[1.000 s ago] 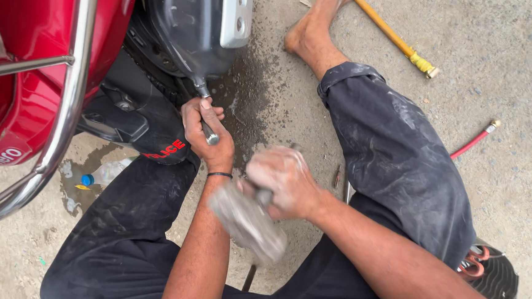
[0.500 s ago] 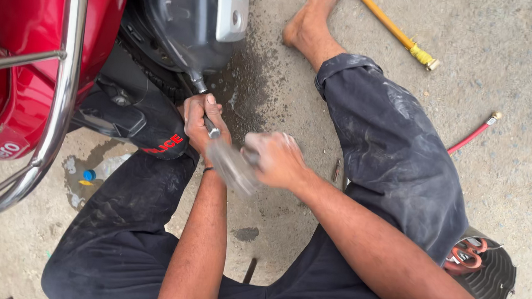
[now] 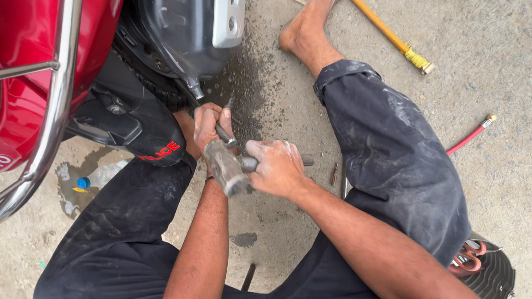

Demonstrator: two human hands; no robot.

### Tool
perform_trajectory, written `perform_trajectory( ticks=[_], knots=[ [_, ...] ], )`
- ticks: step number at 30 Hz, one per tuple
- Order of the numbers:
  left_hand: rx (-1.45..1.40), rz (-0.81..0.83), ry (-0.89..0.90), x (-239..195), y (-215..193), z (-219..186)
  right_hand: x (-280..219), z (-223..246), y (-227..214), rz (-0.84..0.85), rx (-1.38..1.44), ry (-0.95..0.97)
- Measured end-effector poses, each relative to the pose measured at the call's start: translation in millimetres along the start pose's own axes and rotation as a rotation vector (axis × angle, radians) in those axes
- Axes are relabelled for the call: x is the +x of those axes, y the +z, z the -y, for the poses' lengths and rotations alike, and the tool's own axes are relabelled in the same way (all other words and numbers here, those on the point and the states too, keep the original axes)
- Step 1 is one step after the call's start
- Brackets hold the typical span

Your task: The person sits on the ground and uses a hammer to repeatedly strike a metal tool inserted into the rear wheel hub of a red scooter. The person continues this action for the duration of the clip.

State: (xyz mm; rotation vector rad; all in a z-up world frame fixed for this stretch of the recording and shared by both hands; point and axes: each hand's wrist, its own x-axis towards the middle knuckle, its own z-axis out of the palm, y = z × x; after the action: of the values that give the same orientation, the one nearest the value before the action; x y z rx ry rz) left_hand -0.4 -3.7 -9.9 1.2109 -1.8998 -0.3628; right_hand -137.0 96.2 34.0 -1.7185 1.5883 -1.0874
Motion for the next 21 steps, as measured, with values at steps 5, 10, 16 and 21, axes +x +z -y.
perform_trajectory(
  ticks=[5, 10, 16, 21],
  knots=[
    [-0.049, -0.054, -0.071, -3.7, -6.8, 11.7, -8.3, 0.4, -0.4, -0.041, 0.219, -0.272],
    [-0.088, -0.095, -0.063, 6.0, -8.0, 2.5, -8.7, -13.0, 1.5, -0.073, -0.020, 0.082],
    [-0.063, -0.072, -0.094, 0.5, -13.4, 8.4, -5.9, -5.9, 7.2, -0.141, 0.257, -0.379],
    [0.008, 0.017, -0.097, -0.9, -6.7, 1.3, -1.9, -9.2, 4.3, -0.011, -0.003, 0.078]
  ],
)
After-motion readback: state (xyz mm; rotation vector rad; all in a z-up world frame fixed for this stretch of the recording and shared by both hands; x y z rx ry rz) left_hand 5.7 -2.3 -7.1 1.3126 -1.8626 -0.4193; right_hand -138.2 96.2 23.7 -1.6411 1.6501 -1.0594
